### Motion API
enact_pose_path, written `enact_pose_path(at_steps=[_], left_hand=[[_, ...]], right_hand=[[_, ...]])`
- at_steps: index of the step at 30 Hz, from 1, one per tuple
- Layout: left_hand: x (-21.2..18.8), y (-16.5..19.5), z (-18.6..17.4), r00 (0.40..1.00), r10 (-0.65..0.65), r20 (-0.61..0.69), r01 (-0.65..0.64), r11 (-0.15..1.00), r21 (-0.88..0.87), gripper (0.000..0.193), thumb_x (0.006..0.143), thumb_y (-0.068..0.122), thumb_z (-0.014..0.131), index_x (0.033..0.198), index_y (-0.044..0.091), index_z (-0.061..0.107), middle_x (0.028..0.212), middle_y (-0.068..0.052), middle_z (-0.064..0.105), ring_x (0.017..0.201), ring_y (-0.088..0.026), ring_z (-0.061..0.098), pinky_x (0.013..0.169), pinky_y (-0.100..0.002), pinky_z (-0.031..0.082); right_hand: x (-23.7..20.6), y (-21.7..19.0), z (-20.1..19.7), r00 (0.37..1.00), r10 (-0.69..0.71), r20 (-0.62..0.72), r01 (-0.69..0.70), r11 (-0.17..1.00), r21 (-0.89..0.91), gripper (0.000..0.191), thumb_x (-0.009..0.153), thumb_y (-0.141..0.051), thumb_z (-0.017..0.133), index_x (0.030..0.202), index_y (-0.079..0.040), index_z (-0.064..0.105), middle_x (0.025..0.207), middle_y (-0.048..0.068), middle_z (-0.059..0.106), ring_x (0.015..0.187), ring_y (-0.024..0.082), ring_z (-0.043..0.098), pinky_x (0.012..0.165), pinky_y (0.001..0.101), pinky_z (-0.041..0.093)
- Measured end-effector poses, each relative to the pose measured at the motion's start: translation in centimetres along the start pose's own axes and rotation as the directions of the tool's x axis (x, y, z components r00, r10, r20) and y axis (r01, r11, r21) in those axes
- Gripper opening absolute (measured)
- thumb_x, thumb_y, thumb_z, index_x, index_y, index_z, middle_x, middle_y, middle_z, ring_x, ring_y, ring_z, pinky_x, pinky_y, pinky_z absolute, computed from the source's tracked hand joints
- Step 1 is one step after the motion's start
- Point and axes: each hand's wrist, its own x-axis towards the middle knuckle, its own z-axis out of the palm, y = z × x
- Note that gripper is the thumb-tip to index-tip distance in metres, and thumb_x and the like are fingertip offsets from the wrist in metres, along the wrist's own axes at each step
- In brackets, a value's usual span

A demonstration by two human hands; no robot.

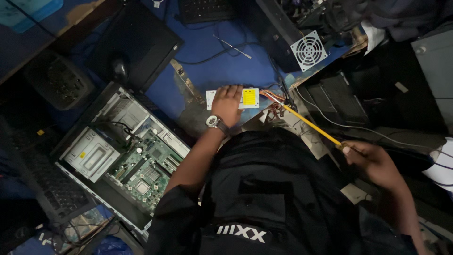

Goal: The person uses a yellow screwdriver to remove screws from a computer case and a power supply unit. They manipulate internal components and wires while working on the open case.

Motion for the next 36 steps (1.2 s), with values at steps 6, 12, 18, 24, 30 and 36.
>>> enact_pose_path(at_steps=[6,12,18,24,30,36], left_hand=[[-0.7,0.2,0.4,0.998,0.005,-0.068,-0.006,1.0,-0.008,0.079,0.074,0.026,0.084,0.143,0.003,0.053,0.138,-0.015,0.059,0.132,-0.036,0.051,0.118,-0.051,0.034],[-0.7,-0.4,0.3,0.998,0.011,-0.069,-0.012,1.0,-0.019,0.081,0.07,0.026,0.085,0.141,0.002,0.054,0.136,-0.015,0.06,0.129,-0.036,0.052,0.116,-0.052,0.034],[-0.8,-0.7,0.2,0.999,-0.004,-0.045,0.002,0.999,-0.038,0.081,0.07,0.026,0.086,0.14,0.002,0.055,0.135,-0.015,0.06,0.128,-0.036,0.052,0.116,-0.051,0.034],[-1.0,-1.3,0.4,0.996,0.006,-0.084,-0.009,0.999,-0.037,0.08,0.068,0.024,0.086,0.139,0.002,0.055,0.134,-0.015,0.06,0.127,-0.036,0.053,0.113,-0.052,0.034],[-1.2,-1.6,0.5,0.997,-0.001,-0.079,-0.003,0.999,-0.046,0.08,0.068,0.025,0.086,0.139,0.001,0.056,0.133,-0.015,0.061,0.127,-0.036,0.053,0.114,-0.051,0.035],[-1.2,-2.0,0.1,0.997,0.016,-0.069,-0.02,0.998,-0.058,0.08,0.07,0.024,0.086,0.139,0.0,0.056,0.133,-0.016,0.061,0.127,-0.036,0.053,0.115,-0.05,0.035]], right_hand=[[-0.6,-1.0,0.8,0.999,0.024,-0.026,-0.022,0.998,0.059,0.036,0.098,-0.026,0.064,0.13,-0.011,0.074,0.093,0.01,0.078,0.088,0.022,0.07,0.084,0.0368,0.053],[-2.4,-3.3,0.3,0.984,-0.142,-0.11,0.117,0.971,-0.21,0.04,0.093,-0.04,0.068,0.124,-0.017,0.076,0.086,0.01,0.08,0.074,0.019,0.076,0.071,0.0344,0.059],[-3.6,-6.0,-0.1,0.876,-0.44,-0.196,0.258,0.772,-0.581,0.037,0.09,-0.046,0.07,0.12,-0.025,0.077,0.074,0.009,0.074,0.061,0.03,0.071,0.061,0.0417,0.057],[-3.6,-7.3,-0.2,0.824,-0.546,-0.151,0.338,0.687,-0.643,0.035,0.088,-0.044,0.071,0.115,-0.023,0.077,0.076,0.012,0.073,0.063,0.033,0.071,0.06,0.0439,0.056],[-3.0,-7.9,-0.1,0.867,-0.488,-0.102,0.292,0.663,-0.689,0.038,0.09,-0.047,0.069,0.119,-0.021,0.075,0.078,0.01,0.074,0.056,0.029,0.071,0.056,0.0422,0.055],[-2.7,-8.5,0.1,0.865,-0.494,-0.09,0.306,0.661,-0.686,0.037,0.092,-0.047,0.066,0.117,-0.021,0.077,0.077,0.011,0.073,0.062,0.03,0.072,0.059,0.0427,0.056]])
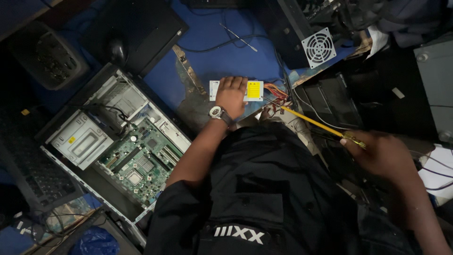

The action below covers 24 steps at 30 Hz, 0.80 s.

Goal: The person uses a yellow screwdriver to remove screws from a computer case and a power supply unit. They manipulate internal components and wires while working on the open case.

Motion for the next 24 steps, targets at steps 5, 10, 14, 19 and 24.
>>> enact_pose_path(at_steps=[5,10,14,19,24], left_hand=[[0.1,0.1,-0.3,1.0,-0.01,-0.005,0.01,1.0,0.013,0.081,0.067,0.023,0.087,0.138,0.0,0.056,0.131,-0.017,0.061,0.126,-0.037,0.052,0.113,-0.052,0.034],[0.1,0.2,-0.4,1.0,-0.012,-0.015,0.012,1.0,0.008,0.08,0.068,0.022,0.087,0.139,0.0,0.057,0.132,-0.015,0.061,0.126,-0.036,0.053,0.115,-0.05,0.035],[0.0,0.0,-0.4,1.0,0.005,-0.029,-0.005,1.0,0.0,0.079,0.067,0.021,0.087,0.137,0.0,0.057,0.131,-0.016,0.062,0.125,-0.036,0.054,0.114,-0.05,0.036],[-0.1,-0.2,-0.1,0.999,0.013,-0.051,-0.013,1.0,0.012,0.074,0.065,0.013,0.08,0.134,-0.001,0.059,0.13,-0.018,0.063,0.124,-0.037,0.054,0.113,-0.05,0.036],[-0.3,-0.3,0.1,0.999,0.003,-0.042,-0.002,1.0,0.022,0.074,0.061,0.008,0.073,0.133,0.0,0.06,0.129,-0.017,0.063,0.124,-0.037,0.054,0.113,-0.05,0.036]], right_hand=[[0.3,-0.1,0.1,1.0,0.006,-0.001,-0.006,1.0,-0.021,0.038,0.091,-0.048,0.066,0.117,-0.022,0.077,0.078,0.01,0.074,0.063,0.03,0.072,0.06,0.0421,0.057],[0.9,-0.6,-0.7,0.979,0.13,0.158,-0.109,0.985,-0.135,0.039,0.094,-0.053,0.062,0.121,-0.029,0.076,0.067,0.008,0.074,0.058,0.025,0.07,0.059,0.0394,0.058],[1.1,-2.0,-2.5,0.999,-0.031,0.019,0.035,0.97,-0.239,0.037,0.093,-0.053,0.061,0.118,-0.03,0.077,0.068,0.007,0.072,0.056,0.026,0.069,0.055,0.0396,0.054],[1.6,-4.6,-5.5,0.985,-0.167,0.039,0.162,0.824,-0.543,0.032,0.095,-0.056,0.059,0.105,-0.03,0.076,0.062,0.0,0.067,0.049,0.021,0.064,0.049,0.0368,0.049],[2.7,-8.2,-9.0,0.958,-0.12,0.258,0.274,0.643,-0.715,0.047,0.105,-0.06,0.051,0.085,-0.024,0.072,0.062,-0.005,0.066,0.047,0.012,0.061,0.049,0.0299,0.047]])
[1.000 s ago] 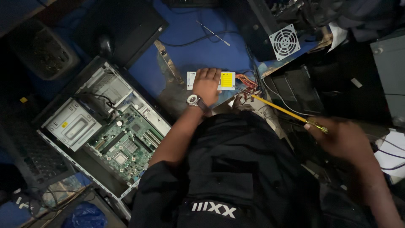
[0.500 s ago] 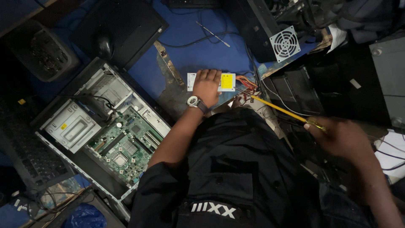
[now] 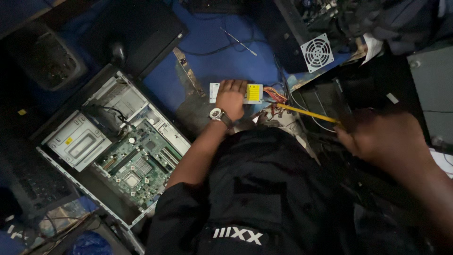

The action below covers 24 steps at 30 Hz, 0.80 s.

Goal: The person uses a yellow screwdriver to remove screws from a computer case and a power supply unit. They manipulate internal components and wires while working on the open case.

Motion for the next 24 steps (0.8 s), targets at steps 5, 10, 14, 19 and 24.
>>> enact_pose_path(at_steps=[5,10,14,19,24], left_hand=[[-0.7,-0.4,0.2,0.999,0.004,-0.039,-0.004,1.0,-0.008,0.072,0.063,0.01,0.073,0.133,0.0,0.061,0.13,-0.017,0.063,0.122,-0.036,0.055,0.113,-0.05,0.036],[-1.4,-0.5,0.3,0.999,-0.018,-0.051,0.016,0.999,-0.041,0.071,0.064,0.015,0.075,0.133,0.001,0.061,0.129,-0.017,0.063,0.122,-0.037,0.055,0.111,-0.05,0.037],[-1.6,-0.5,0.2,0.998,-0.005,-0.06,0.006,1.0,0.028,0.071,0.065,0.015,0.076,0.133,0.004,0.062,0.129,-0.014,0.064,0.123,-0.035,0.055,0.111,-0.049,0.037],[-2.1,-0.5,-0.1,0.996,0.0,-0.087,0.0,1.0,0.0,0.07,0.066,0.019,0.082,0.132,0.004,0.062,0.131,-0.013,0.064,0.125,-0.034,0.055,0.114,-0.049,0.036],[-2.3,-0.4,-0.3,0.999,-0.022,-0.034,0.022,1.0,-0.011,0.074,0.062,0.018,0.084,0.131,0.003,0.061,0.13,-0.014,0.063,0.124,-0.035,0.054,0.113,-0.05,0.035]], right_hand=[[0.6,-1.1,-4.4,0.974,-0.058,-0.221,0.086,0.989,0.12,0.024,0.089,-0.039,0.06,0.09,-0.017,0.07,0.071,0.0,0.069,0.056,0.02,0.067,0.051,0.0367,0.051],[1.2,-1.7,-7.8,0.87,-0.202,-0.45,0.246,0.968,0.042,0.022,0.079,-0.021,0.065,0.098,-0.011,0.069,0.077,0.003,0.068,0.065,0.022,0.068,0.055,0.0367,0.052],[1.6,-2.5,-10.8,0.837,-0.32,-0.443,0.337,0.94,-0.043,0.024,0.071,-0.015,0.07,0.095,-0.011,0.067,0.077,0.004,0.068,0.071,0.022,0.07,0.062,0.0354,0.052],[1.8,-3.9,-14.0,0.79,-0.485,-0.376,0.318,0.847,-0.425,0.01,0.08,-0.013,0.067,0.09,-0.014,0.067,0.079,-0.001,0.066,0.076,0.018,0.07,0.068,0.0306,0.051],[3.4,-5.7,-16.0,0.907,-0.359,-0.22,0.301,0.919,-0.256,0.014,0.083,-0.023,0.065,0.091,-0.013,0.071,0.088,0.004,0.073,0.083,0.021,0.071,0.071,0.0335,0.054]])
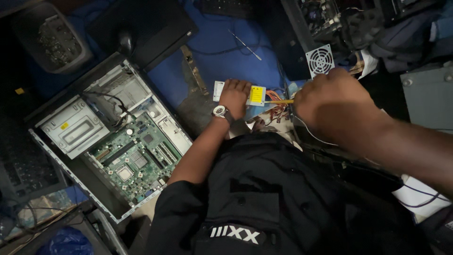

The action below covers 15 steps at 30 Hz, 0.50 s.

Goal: The person uses a yellow screwdriver to remove screws from a computer case and a power supply unit. They manipulate internal components and wires while working on the open case.

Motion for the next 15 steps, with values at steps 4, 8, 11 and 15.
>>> enact_pose_path(at_steps=[4,8,11,15], left_hand=[[-0.2,-0.1,0.0,1.0,-0.018,0.02,0.017,1.0,0.015,0.074,0.063,0.015,0.083,0.132,0.005,0.06,0.131,-0.013,0.063,0.125,-0.034,0.054,0.114,-0.05,0.035],[-0.4,-0.1,0.0,1.0,-0.023,0.007,0.022,0.996,0.084,0.069,0.066,0.011,0.081,0.133,0.008,0.061,0.133,-0.01,0.063,0.127,-0.031,0.054,0.116,-0.049,0.035],[-0.7,-0.1,-0.1,1.0,-0.029,0.002,0.029,0.999,-0.023,0.077,0.06,0.018,0.084,0.132,0.004,0.06,0.13,-0.014,0.063,0.124,-0.035,0.054,0.113,-0.051,0.034],[-0.7,-0.1,-0.3,1.0,-0.03,0.001,0.03,1.0,0.009,0.072,0.063,0.014,0.082,0.131,0.005,0.061,0.131,-0.012,0.064,0.124,-0.033,0.055,0.114,-0.05,0.035]], right_hand=[[1.2,-0.2,-0.3,0.905,0.155,0.395,-0.287,0.91,0.3,0.013,0.092,-0.018,0.062,0.101,-0.011,0.07,0.089,0.01,0.075,0.082,0.029,0.075,0.071,0.0412,0.059],[0.8,0.0,0.0,0.983,0.093,0.161,-0.144,0.928,0.345,0.035,0.072,-0.014,0.07,0.105,-0.006,0.068,0.096,0.011,0.07,0.08,0.03,0.075,0.066,0.0409,0.06],[0.4,-0.5,0.2,0.992,0.076,0.096,-0.088,0.987,0.136,0.026,0.075,-0.016,0.071,0.099,-0.006,0.07,0.092,0.009,0.07,0.083,0.024,0.074,0.065,0.0374,0.06],[0.5,-1.5,0.0,0.98,0.185,0.07,-0.187,0.982,0.035,0.013,0.083,-0.021,0.069,0.087,-0.009,0.072,0.086,0.006,0.072,0.09,0.024,0.073,0.068,0.0366,0.058]])
